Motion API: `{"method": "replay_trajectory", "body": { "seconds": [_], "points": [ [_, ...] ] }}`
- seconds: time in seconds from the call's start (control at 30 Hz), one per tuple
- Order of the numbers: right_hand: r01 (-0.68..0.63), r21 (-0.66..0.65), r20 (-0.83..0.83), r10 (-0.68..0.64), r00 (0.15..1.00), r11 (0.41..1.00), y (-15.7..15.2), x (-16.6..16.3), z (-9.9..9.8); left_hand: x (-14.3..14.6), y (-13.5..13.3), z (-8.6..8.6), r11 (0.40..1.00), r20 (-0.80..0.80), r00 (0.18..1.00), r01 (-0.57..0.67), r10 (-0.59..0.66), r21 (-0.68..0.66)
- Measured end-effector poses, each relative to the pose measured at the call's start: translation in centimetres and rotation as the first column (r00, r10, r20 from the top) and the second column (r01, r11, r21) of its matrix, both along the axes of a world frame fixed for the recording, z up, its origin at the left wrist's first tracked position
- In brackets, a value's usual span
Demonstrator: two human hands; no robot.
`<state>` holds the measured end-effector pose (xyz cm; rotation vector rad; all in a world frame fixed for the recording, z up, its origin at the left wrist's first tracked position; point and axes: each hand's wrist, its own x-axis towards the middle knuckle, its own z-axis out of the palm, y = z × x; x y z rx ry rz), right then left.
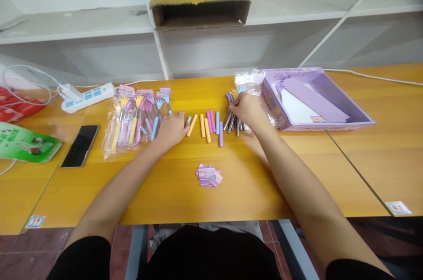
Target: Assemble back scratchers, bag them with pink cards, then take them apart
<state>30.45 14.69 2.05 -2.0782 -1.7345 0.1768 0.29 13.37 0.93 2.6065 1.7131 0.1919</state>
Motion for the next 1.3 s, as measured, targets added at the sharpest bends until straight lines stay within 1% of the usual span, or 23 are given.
{"method": "replay_trajectory", "body": {
  "seconds": [0.07,0.13,0.17,0.23,0.3,0.37,0.4,0.43,0.47,0.5,0.57,0.63,0.7,0.77,0.8,0.83,0.9,0.93,0.97,1.0,1.1,1.2,1.3],
  "points": [
    [-0.017,-0.009,0.032,0.017,0.999,1.0,0.1,0.1,-0.2,0.1,-0.3,0.0,1.0,0.012,1.0,0.009,-0.009,0.001],
    [-0.037,-0.015,0.066,0.038,0.997,0.999,0.2,0.2,-0.3,0.4,-0.8,0.2,0.998,0.035,0.998,0.057,-0.058,0.029],
    [-0.049,-0.019,0.083,0.05,0.995,0.999,0.3,0.2,-0.3,0.7,-1.2,0.3,0.993,0.048,0.993,0.104,-0.107,0.052],
    [-0.076,-0.026,0.111,0.078,0.991,0.997,0.4,0.2,-0.3,1.3,-2.3,0.6,0.96,0.067,0.961,0.261,-0.268,0.103],
    [-0.091,-0.033,0.127,0.094,0.987,0.995,0.3,0.1,-0.2,2.0,-3.5,0.5,0.871,0.068,0.873,0.471,-0.483,0.138],
    [-0.094,-0.041,0.128,0.099,0.987,0.995,0.1,0.0,0.0,2.7,-4.5,0.0,0.741,0.056,0.743,0.653,-0.666,0.155],
    [-0.091,-0.045,0.125,0.096,0.988,0.995,0.0,-0.1,0.2,3.0,-5.0,-0.3,0.687,0.042,0.69,0.709,-0.722,0.161],
    [-0.086,-0.046,0.12,0.091,0.989,0.995,-0.1,-0.1,0.4,3.3,-5.3,-0.8,0.651,0.024,0.657,0.74,-0.753,0.166],
    [-0.08,-0.044,0.116,0.085,0.99,0.996,-0.3,-0.1,0.7,3.5,-5.6,-1.2,0.638,0.003,0.647,0.752,-0.763,0.166],
    [-0.074,-0.042,0.114,0.079,0.99,0.996,-0.4,-0.1,0.9,3.6,-5.7,-1.6,0.645,-0.019,0.656,0.746,-0.754,0.164],
    [-0.065,-0.031,0.11,0.068,0.992,0.997,-0.5,-0.1,1.2,3.9,-5.9,-2.1,0.691,-0.05,0.703,0.707,-0.709,0.151],
    [-0.068,-0.017,0.098,0.07,0.993,0.998,-0.6,0.0,1.4,4.1,-5.8,-1.9,0.735,-0.064,0.748,0.661,-0.66,0.151],
    [-0.078,0.002,0.076,0.078,0.994,0.997,-0.6,0.1,1.5,4.0,-5.3,-1.0,0.758,-0.067,0.775,0.629,-0.628,0.171],
    [-0.083,0.022,0.055,0.082,0.995,0.996,-0.6,0.2,1.7,3.4,-4.4,0.5,0.797,-0.059,0.816,0.574,-0.574,0.188],
    [-0.083,0.034,0.046,0.081,0.996,0.996,-0.6,0.2,1.7,2.8,-3.7,1.3,0.832,-0.051,0.852,0.52,-0.521,0.192],
    [-0.079,0.051,0.039,0.077,0.996,0.996,-0.7,0.2,1.8,2.0,-2.8,2.2,0.883,-0.042,0.902,0.43,-0.43,0.19],
    [-0.068,0.086,0.026,0.066,0.997,0.994,-0.8,0.2,2.1,-0.1,-0.9,3.3,0.966,-0.033,0.987,0.162,-0.159,0.204],
    [-0.066,0.103,0.02,0.064,0.998,0.993,-0.8,0.1,2.2,-1.2,0.1,3.6,0.975,-0.025,0.999,0.031,-0.026,0.222],
    [-0.065,0.115,0.015,0.063,0.998,0.991,-0.9,0.0,2.3,-2.3,1.0,3.7,0.971,-0.025,0.998,-0.055,0.062,0.233],
    [-0.065,0.123,0.011,0.064,0.998,0.99,-0.9,0.0,2.4,-3.3,1.8,3.5,0.969,-0.035,0.993,-0.105,0.116,0.224],
    [-0.071,0.118,0.009,0.07,0.997,0.99,-0.9,-0.4,2.5,-5.0,3.1,2.3,0.971,-0.046,0.982,-0.176,0.185,0.161],
    [-0.097,0.079,0.015,0.096,0.995,0.992,-1.0,-1.0,2.4,-4.9,3.2,1.1,0.967,-0.02,0.98,-0.19,0.196,0.169],
    [-0.138,0.055,0.028,0.137,0.99,0.989,-1.2,-1.7,2.5,-4.3,3.2,0.5,0.968,0.005,0.979,-0.204,0.206,0.148]
  ]
}}
